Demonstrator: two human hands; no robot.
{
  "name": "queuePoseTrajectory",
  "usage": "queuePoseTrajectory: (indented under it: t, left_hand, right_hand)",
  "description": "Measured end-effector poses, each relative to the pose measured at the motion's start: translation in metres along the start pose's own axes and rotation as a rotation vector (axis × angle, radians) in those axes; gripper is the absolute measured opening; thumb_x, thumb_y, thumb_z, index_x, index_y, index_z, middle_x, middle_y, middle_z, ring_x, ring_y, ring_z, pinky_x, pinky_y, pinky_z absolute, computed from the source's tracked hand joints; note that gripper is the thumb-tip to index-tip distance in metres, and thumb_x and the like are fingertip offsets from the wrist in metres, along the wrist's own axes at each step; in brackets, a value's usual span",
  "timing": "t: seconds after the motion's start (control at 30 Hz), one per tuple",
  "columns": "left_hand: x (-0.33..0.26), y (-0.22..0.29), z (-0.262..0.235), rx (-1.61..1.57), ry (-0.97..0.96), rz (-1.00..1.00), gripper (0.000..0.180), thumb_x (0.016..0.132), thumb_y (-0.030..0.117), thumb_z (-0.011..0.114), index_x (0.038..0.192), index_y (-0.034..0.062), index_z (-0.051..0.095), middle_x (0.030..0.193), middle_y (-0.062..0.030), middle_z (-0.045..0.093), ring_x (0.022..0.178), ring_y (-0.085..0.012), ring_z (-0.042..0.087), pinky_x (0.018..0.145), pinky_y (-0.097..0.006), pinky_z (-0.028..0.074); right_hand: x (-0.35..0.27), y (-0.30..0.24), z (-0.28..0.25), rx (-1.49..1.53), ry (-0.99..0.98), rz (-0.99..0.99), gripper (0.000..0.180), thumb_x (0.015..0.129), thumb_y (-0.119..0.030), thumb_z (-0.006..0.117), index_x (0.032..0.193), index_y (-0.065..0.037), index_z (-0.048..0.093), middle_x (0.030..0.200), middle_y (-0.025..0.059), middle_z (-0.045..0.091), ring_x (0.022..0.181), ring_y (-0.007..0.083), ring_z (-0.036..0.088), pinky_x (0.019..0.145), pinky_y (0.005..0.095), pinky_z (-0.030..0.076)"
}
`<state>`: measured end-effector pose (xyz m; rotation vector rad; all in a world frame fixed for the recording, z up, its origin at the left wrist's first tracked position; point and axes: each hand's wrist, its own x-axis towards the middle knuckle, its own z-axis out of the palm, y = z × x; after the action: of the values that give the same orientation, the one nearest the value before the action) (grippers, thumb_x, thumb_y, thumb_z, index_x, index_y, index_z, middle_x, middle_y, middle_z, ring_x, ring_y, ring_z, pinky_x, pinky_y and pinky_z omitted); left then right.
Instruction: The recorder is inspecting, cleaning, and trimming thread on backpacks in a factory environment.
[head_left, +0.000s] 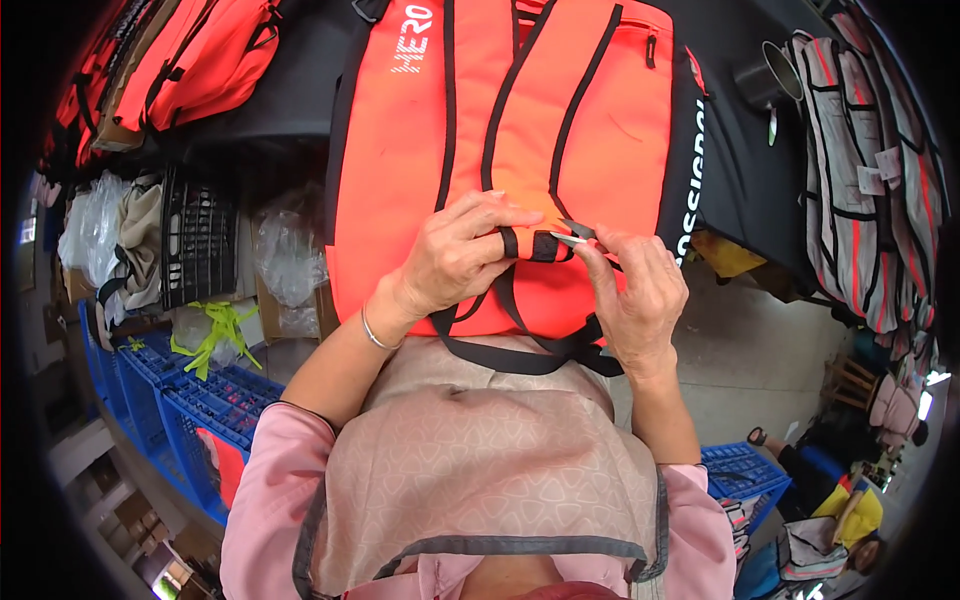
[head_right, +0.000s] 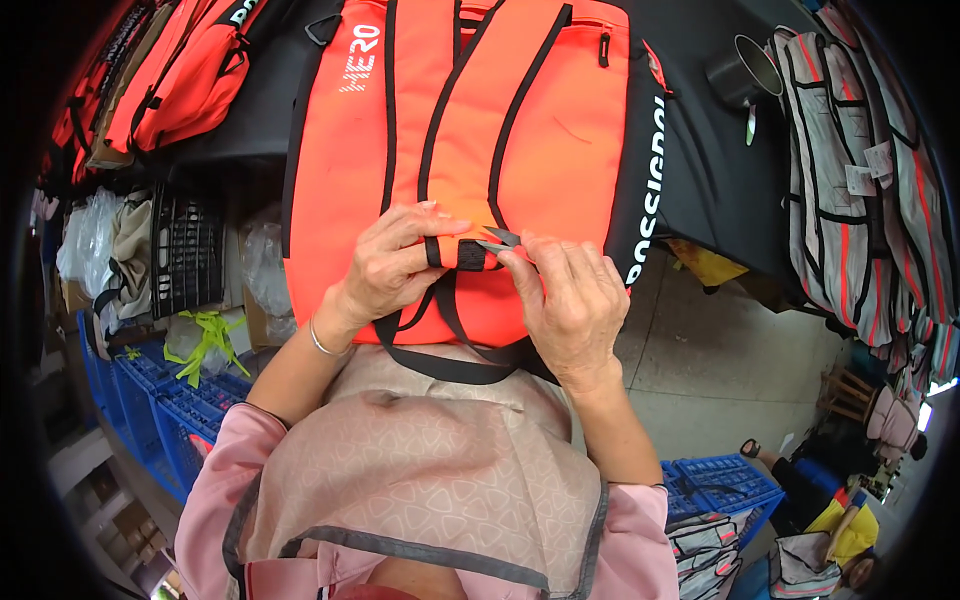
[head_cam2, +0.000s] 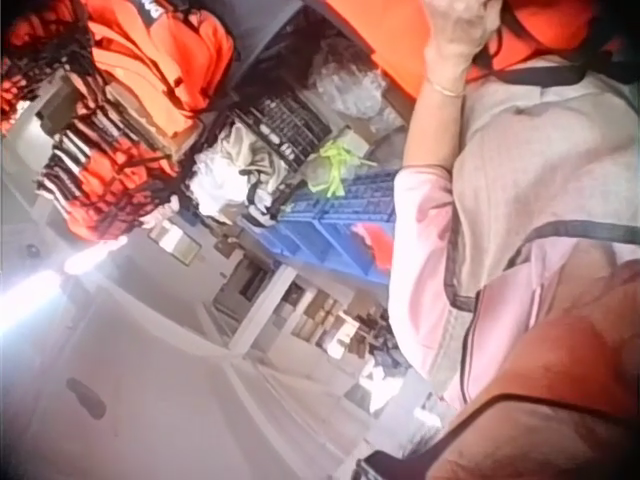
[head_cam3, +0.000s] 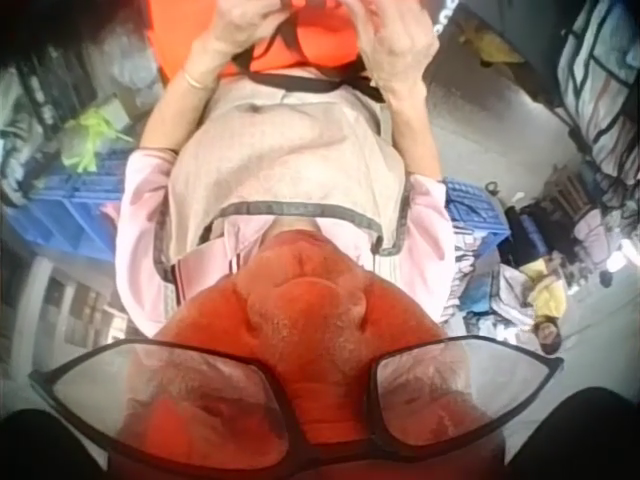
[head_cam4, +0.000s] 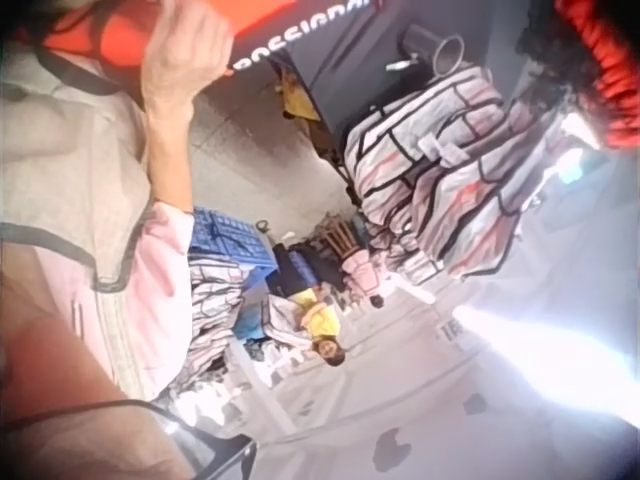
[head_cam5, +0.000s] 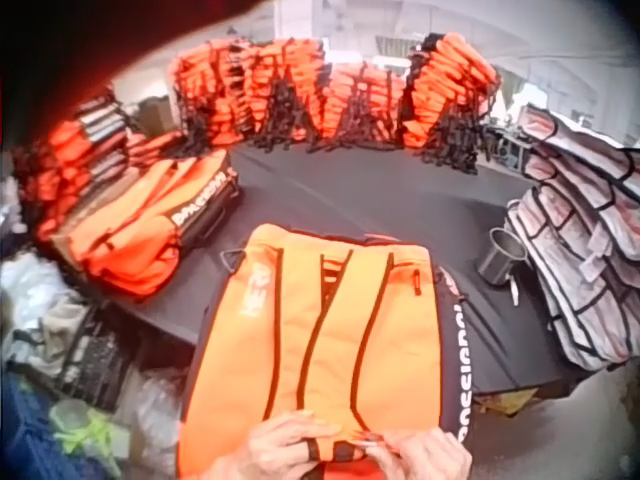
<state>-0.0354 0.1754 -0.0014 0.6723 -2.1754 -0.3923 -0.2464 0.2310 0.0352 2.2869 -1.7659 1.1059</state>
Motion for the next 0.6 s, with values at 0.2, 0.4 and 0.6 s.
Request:
queuePoseTrajectory:
  t: [0.2, 0.4, 0.6]
  left_hand:
    - [-0.003, -0.005, 0.0, -0.167, -0.019, -0.078, 0.037, 0.064, -0.002, 0.074, 0.1, 0.0074, 0.072, 0.111, -0.0029, 0.07, 0.101, -0.0232, 0.065, 0.094, -0.039, 0.052]
    - [-0.004, -0.009, -0.004, -0.363, -0.083, -0.198, 0.036, 0.065, -0.003, 0.074, 0.1, 0.0059, 0.073, 0.113, -0.0038, 0.069, 0.104, -0.0242, 0.064, 0.097, -0.04, 0.05]
    - [-0.003, -0.004, -0.002, -0.126, -0.061, 0.039, 0.027, 0.066, -0.003, 0.07, 0.093, 0.0024, 0.071, 0.117, -0.0057, 0.067, 0.108, -0.0276, 0.062, 0.098, -0.042, 0.05]
  right_hand:
    - [0.005, 0.0, -0.004, -0.064, -0.03, -0.102, 0.024, 0.075, -0.021, 0.079, 0.09, -0.007, 0.065, 0.075, 0.0027, 0.063, 0.064, 0.0197, 0.058, 0.056, 0.0313, 0.043]
    - [0.0, 0.01, 0.006, 0.477, -0.138, 0.251, 0.025, 0.083, -0.019, 0.076, 0.098, -0.003, 0.062, 0.081, 0.0021, 0.065, 0.069, 0.0123, 0.059, 0.061, 0.0264, 0.044]
    - [0.008, 0.016, 0.004, 1.086, -0.418, 1.016, 0.037, 0.088, -0.022, 0.073, 0.109, 0.003, 0.056, 0.082, 0.002, 0.063, 0.07, 0.0047, 0.054, 0.061, 0.0197, 0.042]
